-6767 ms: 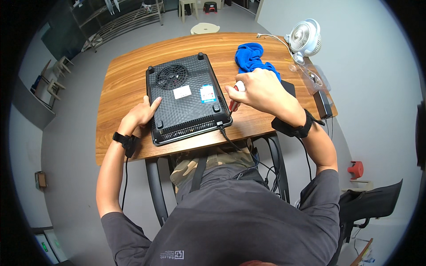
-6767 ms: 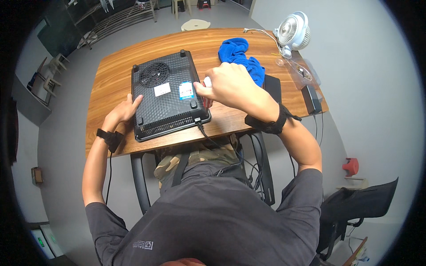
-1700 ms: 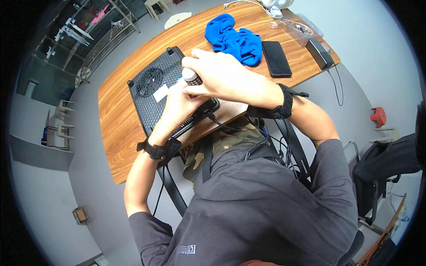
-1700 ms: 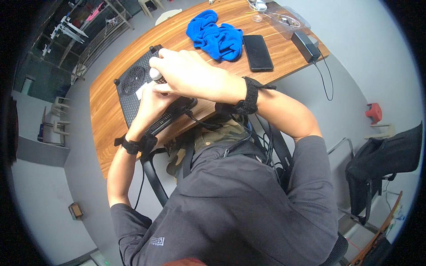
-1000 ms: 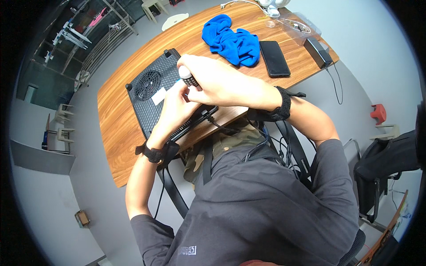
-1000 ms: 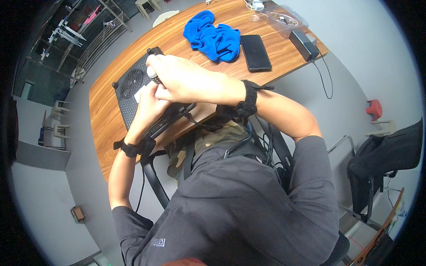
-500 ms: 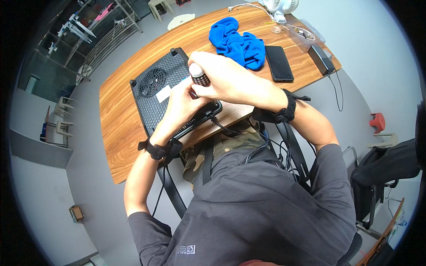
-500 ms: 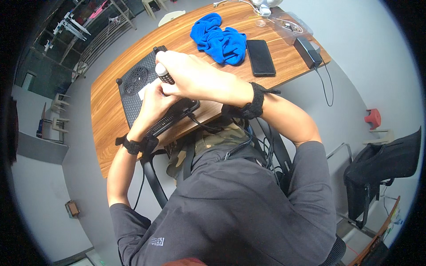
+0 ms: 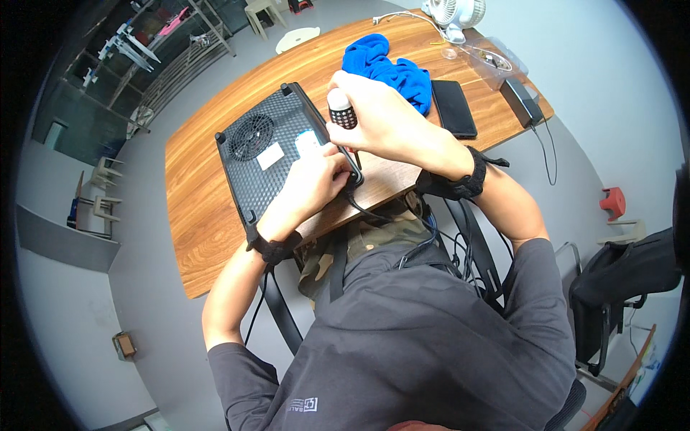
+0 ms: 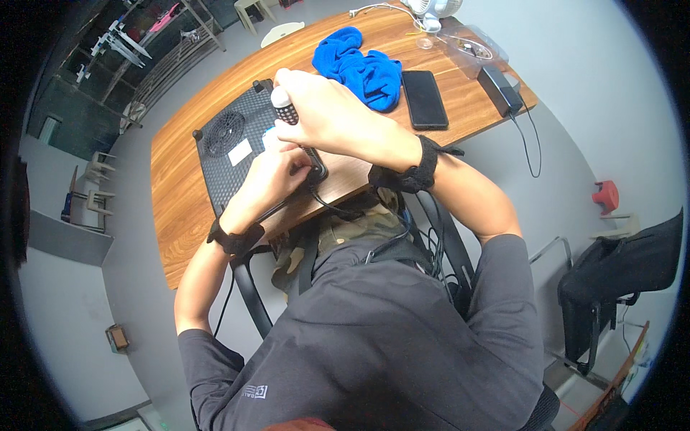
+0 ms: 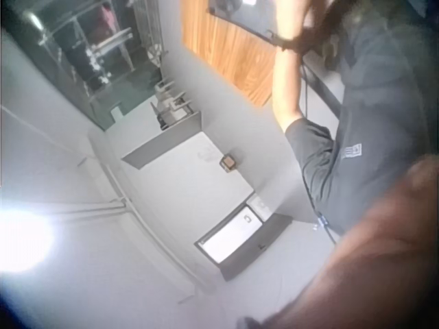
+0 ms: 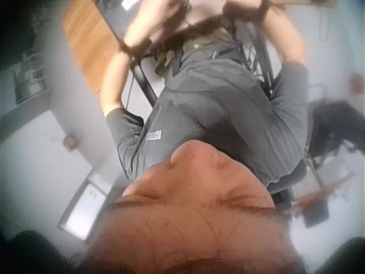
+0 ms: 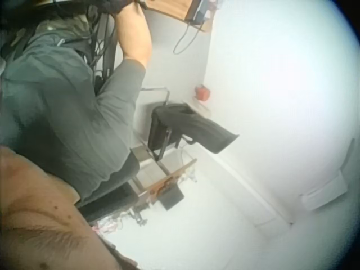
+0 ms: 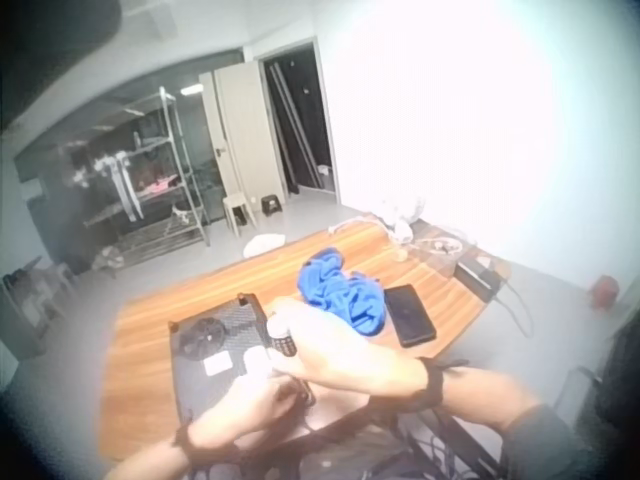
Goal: The person wipes the top of a black electronic device with a blue cloth, then flips it over. Using a screwdriver, they remove several screws from the bottom panel and lift the cover to expose the internal components, including a large copper heatsink.
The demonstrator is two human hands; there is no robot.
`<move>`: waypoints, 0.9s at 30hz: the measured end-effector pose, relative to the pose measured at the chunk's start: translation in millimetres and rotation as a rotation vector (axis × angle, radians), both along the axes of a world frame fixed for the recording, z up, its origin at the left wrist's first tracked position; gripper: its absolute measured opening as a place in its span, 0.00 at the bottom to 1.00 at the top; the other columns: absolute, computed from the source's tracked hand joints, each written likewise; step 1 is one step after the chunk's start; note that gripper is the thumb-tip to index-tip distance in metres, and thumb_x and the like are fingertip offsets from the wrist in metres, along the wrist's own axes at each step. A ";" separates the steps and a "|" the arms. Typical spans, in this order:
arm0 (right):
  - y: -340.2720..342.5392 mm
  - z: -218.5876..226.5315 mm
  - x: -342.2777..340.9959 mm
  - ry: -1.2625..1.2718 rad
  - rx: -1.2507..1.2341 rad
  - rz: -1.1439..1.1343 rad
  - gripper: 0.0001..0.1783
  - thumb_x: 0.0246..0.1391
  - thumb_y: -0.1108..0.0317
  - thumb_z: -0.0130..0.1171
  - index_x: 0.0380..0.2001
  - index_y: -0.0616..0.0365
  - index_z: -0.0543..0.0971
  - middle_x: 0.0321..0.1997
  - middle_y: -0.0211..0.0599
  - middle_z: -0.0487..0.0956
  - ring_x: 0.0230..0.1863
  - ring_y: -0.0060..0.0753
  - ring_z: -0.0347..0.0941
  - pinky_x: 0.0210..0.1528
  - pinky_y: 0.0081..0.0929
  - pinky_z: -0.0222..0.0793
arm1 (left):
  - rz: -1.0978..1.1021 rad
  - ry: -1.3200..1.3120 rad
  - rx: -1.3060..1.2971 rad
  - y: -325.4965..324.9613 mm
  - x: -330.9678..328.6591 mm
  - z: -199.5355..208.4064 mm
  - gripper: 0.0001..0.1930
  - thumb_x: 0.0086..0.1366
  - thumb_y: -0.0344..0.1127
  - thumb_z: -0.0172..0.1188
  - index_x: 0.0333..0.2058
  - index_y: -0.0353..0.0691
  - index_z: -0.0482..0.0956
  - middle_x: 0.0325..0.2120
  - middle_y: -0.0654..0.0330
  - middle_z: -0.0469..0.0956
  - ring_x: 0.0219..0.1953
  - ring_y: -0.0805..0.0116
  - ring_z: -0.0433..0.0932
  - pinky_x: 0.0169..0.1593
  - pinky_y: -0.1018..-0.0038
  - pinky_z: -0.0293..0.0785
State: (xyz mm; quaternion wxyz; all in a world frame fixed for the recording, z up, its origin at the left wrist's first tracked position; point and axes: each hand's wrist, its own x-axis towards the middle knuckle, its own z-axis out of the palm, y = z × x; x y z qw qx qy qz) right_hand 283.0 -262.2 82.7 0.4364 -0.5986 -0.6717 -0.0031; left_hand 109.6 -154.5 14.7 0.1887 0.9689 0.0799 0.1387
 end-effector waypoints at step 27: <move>0.4 -9.4 11.8 0.094 0.010 -0.079 0.20 0.48 0.66 0.70 0.37 0.63 0.70 0.33 0.53 0.76 0.36 0.59 0.77 0.38 0.44 0.74 | 0.162 0.025 0.541 -37.3 21.2 -45.5 0.09 0.58 0.28 0.58 0.37 0.32 0.78 0.33 0.53 0.75 0.36 0.59 0.80 0.37 0.66 0.80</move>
